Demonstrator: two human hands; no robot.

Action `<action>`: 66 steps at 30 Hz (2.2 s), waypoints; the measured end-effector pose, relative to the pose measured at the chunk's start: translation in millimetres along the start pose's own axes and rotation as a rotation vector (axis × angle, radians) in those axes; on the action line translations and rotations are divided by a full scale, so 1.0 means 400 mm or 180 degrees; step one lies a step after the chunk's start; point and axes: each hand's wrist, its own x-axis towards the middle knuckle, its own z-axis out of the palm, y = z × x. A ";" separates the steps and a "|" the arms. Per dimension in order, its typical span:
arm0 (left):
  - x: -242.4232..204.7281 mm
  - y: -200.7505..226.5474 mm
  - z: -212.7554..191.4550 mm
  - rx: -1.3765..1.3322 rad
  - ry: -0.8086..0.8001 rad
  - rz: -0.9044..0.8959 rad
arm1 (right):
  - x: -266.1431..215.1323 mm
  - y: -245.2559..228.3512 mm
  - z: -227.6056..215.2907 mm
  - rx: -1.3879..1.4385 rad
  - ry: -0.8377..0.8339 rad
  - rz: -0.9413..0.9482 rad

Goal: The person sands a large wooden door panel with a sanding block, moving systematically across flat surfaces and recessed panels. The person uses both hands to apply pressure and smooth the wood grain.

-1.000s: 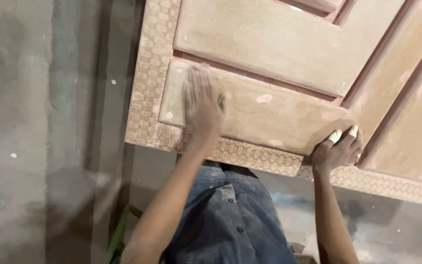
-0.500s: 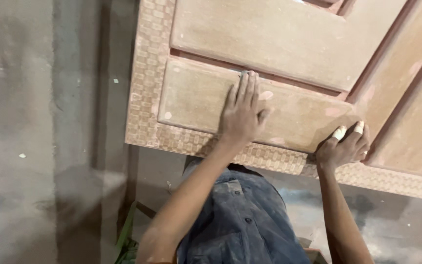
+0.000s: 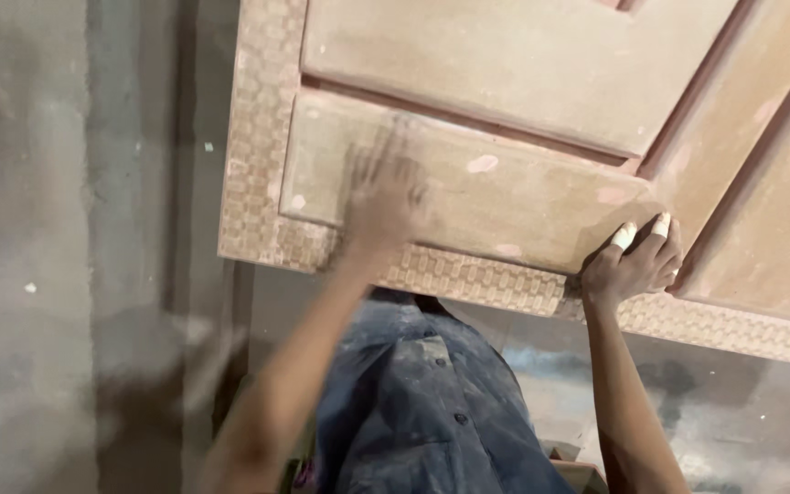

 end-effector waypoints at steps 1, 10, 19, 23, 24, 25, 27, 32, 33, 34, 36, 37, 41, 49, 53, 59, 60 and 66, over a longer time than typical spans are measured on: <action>-0.013 -0.061 -0.023 -0.0416 -0.0644 -0.0699 | -0.003 0.002 0.002 -0.0049 -0.0002 -0.0019; -0.096 0.085 0.051 -0.0666 -0.0929 0.0071 | -0.004 0.026 0.022 -0.0050 0.0090 -0.0024; -0.187 0.187 0.059 -0.0769 -0.0713 -0.0220 | -0.005 0.025 0.008 -0.0057 0.0094 -0.0054; -0.247 0.045 0.066 -0.0432 -0.0383 -0.0420 | 0.001 0.019 0.016 -0.0044 0.0088 -0.0027; -0.283 -0.002 0.056 -0.0443 -0.0403 -0.0771 | -0.001 0.021 0.018 0.0011 0.0065 -0.0038; -0.302 0.009 0.065 -0.0542 -0.0037 -0.0883 | -0.002 0.025 0.019 0.0001 0.0041 -0.0063; -0.310 0.039 0.084 -0.0721 0.0706 -0.1004 | -0.002 0.029 0.022 -0.0028 0.0061 -0.0034; -0.244 0.146 0.130 -0.0716 -0.0213 -0.0013 | 0.003 0.029 0.027 -0.0063 0.0020 -0.0030; -0.248 0.134 0.126 -0.0731 -0.0320 0.0214 | 0.003 0.034 0.024 -0.0099 -0.0008 -0.0053; -0.264 0.108 0.113 -0.0785 -0.0217 -0.0077 | -0.004 0.041 0.016 -0.0113 -0.0122 -0.0129; -0.248 0.046 0.084 -0.0880 0.0037 -0.0543 | 0.007 0.054 0.009 -0.0141 -0.0238 -0.0217; -0.205 0.062 0.089 -0.0875 0.0259 -0.0575 | 0.025 0.062 0.013 -0.0049 -0.0288 -0.0280; -0.123 0.267 0.138 -0.1385 0.0161 -0.0166 | 0.055 0.148 -0.015 0.0334 -0.0389 -0.0217; -0.009 0.299 0.166 -0.0546 -0.0055 -0.0225 | 0.129 0.175 -0.004 0.0169 -0.0519 -0.0103; 0.023 0.446 0.192 -0.0926 0.0348 -0.0749 | 0.121 0.187 -0.014 0.0020 -0.0537 0.0166; 0.053 0.492 0.176 -0.0954 -0.0683 0.0252 | 0.126 0.179 -0.026 0.0185 -0.0533 0.0017; 0.048 0.430 0.154 -0.0500 -0.0562 -0.0136 | 0.128 0.177 -0.025 0.0193 -0.0523 0.0051; 0.057 0.624 0.209 -0.0830 -0.0337 -0.0291 | 0.134 0.179 -0.032 0.0174 -0.0584 0.0035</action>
